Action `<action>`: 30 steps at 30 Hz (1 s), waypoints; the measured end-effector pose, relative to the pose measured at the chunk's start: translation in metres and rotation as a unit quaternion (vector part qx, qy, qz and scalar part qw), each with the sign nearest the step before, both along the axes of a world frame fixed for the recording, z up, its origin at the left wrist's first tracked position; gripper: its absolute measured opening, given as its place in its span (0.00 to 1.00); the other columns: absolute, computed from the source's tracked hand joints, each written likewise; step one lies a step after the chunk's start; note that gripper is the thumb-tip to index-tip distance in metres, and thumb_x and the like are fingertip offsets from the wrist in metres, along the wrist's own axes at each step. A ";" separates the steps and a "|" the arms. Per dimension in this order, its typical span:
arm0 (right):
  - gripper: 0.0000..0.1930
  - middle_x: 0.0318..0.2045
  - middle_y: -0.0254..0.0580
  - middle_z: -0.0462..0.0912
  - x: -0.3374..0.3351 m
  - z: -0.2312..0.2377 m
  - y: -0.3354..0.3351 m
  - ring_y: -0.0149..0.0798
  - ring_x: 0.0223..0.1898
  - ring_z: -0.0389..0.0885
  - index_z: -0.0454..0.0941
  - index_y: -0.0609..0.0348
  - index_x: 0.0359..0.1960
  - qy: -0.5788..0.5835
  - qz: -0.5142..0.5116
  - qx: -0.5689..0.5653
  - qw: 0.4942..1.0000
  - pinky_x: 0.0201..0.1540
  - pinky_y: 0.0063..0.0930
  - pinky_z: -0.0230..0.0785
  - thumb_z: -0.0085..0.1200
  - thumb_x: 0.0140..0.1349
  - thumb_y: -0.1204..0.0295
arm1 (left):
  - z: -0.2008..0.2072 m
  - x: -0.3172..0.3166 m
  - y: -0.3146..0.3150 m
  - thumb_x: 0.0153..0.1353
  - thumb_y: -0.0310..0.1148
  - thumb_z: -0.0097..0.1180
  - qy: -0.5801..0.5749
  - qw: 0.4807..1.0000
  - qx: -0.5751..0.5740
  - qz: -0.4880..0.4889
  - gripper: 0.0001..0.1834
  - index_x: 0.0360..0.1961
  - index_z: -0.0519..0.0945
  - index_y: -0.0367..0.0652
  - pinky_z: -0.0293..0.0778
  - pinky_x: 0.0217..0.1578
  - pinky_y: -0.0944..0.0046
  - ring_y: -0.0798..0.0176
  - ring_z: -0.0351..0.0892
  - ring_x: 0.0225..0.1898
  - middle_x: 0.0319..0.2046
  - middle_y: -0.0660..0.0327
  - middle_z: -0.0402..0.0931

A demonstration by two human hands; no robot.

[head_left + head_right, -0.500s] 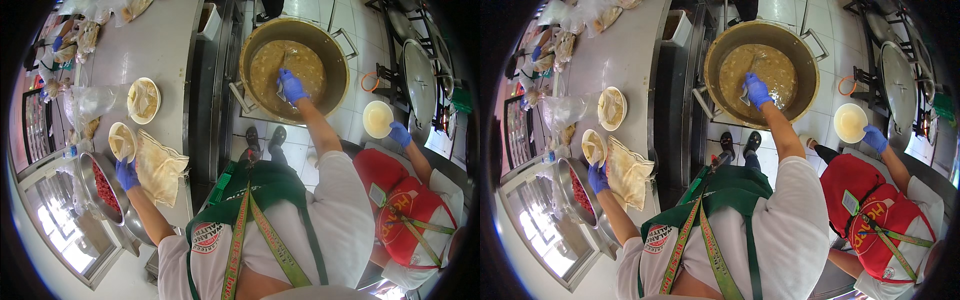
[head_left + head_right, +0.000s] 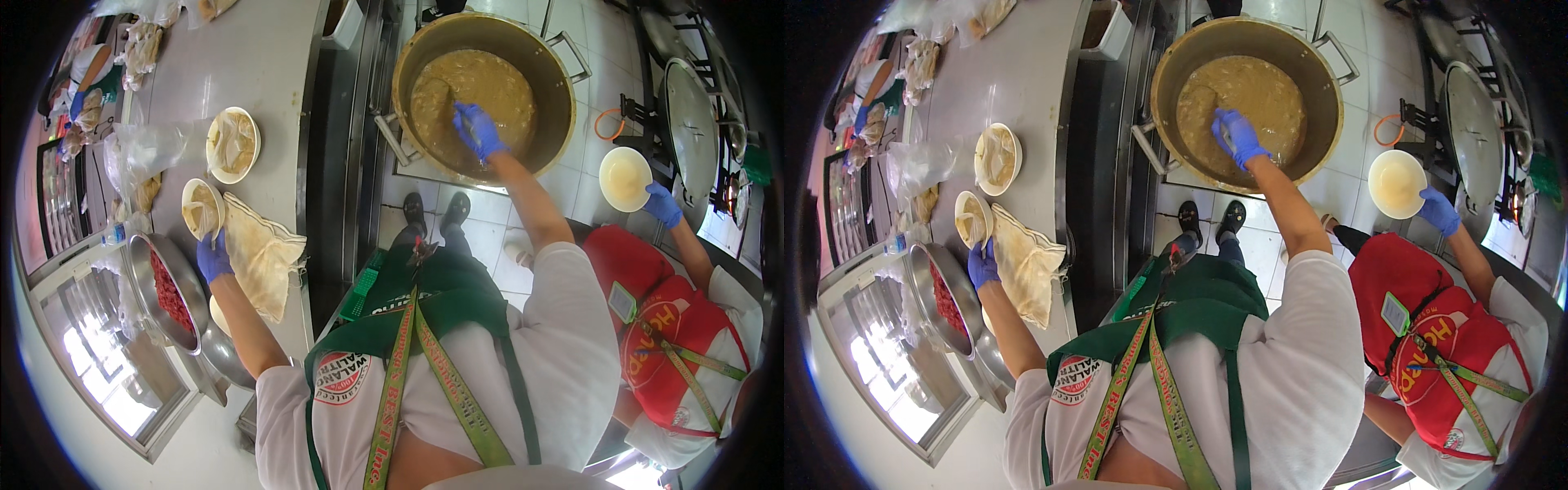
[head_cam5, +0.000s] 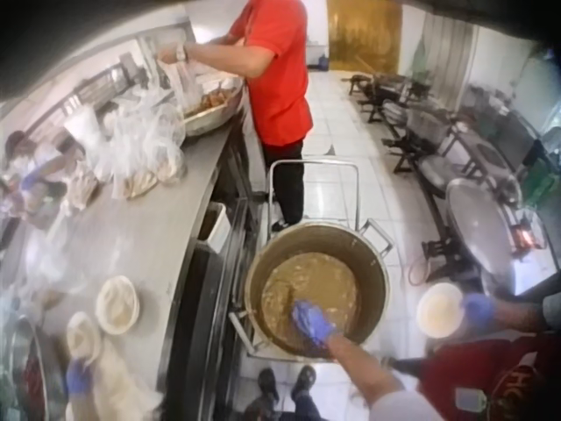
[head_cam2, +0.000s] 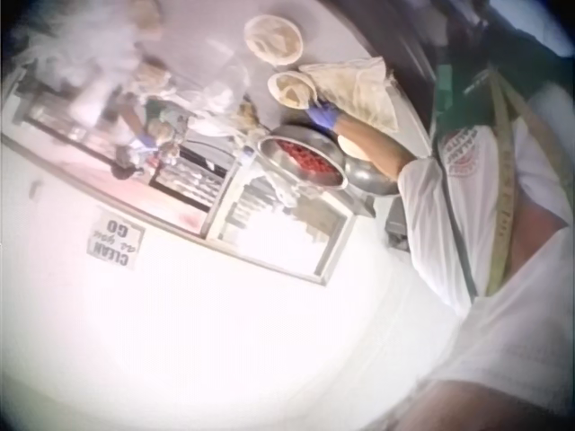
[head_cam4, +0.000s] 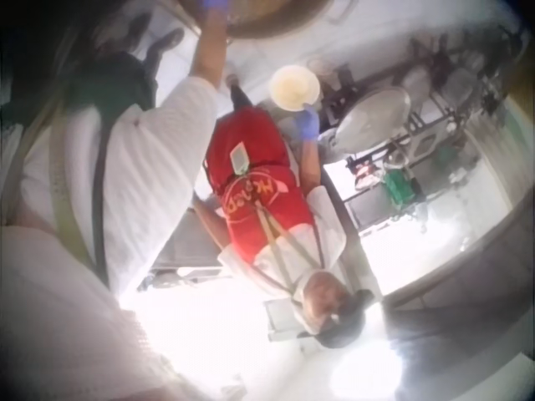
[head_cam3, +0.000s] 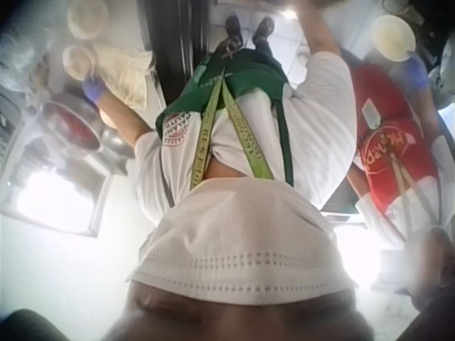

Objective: The person ladles a thick soup from a large pot into disposable bowls and places them on a stainless steel counter. They also handle plastic bags and other bowls while working alongside other staff in a busy kitchen.

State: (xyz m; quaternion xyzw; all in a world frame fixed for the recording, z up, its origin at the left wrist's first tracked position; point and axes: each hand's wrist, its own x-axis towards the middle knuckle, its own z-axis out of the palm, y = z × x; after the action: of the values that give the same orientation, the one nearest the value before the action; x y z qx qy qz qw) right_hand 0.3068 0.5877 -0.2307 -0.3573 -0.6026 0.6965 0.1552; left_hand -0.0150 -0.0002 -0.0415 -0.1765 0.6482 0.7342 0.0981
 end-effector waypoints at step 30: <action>0.18 0.30 0.51 0.83 -0.001 0.022 0.049 0.39 0.29 0.84 0.78 0.77 0.35 -0.075 -0.172 -0.066 0.980 0.32 0.28 0.76 0.54 0.56 0.67 | 0.060 0.106 0.045 0.64 0.45 0.46 0.036 0.985 -0.148 0.080 0.31 0.65 0.60 0.44 0.71 0.54 0.47 0.44 0.61 0.62 0.65 0.54 0.55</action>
State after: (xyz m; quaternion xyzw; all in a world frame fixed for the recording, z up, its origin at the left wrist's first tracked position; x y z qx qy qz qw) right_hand 0.3059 0.6370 -0.2086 -0.5159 -0.4948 0.6691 0.2031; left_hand 0.0913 0.0452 0.0189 -0.2143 0.7367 0.6413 -0.0118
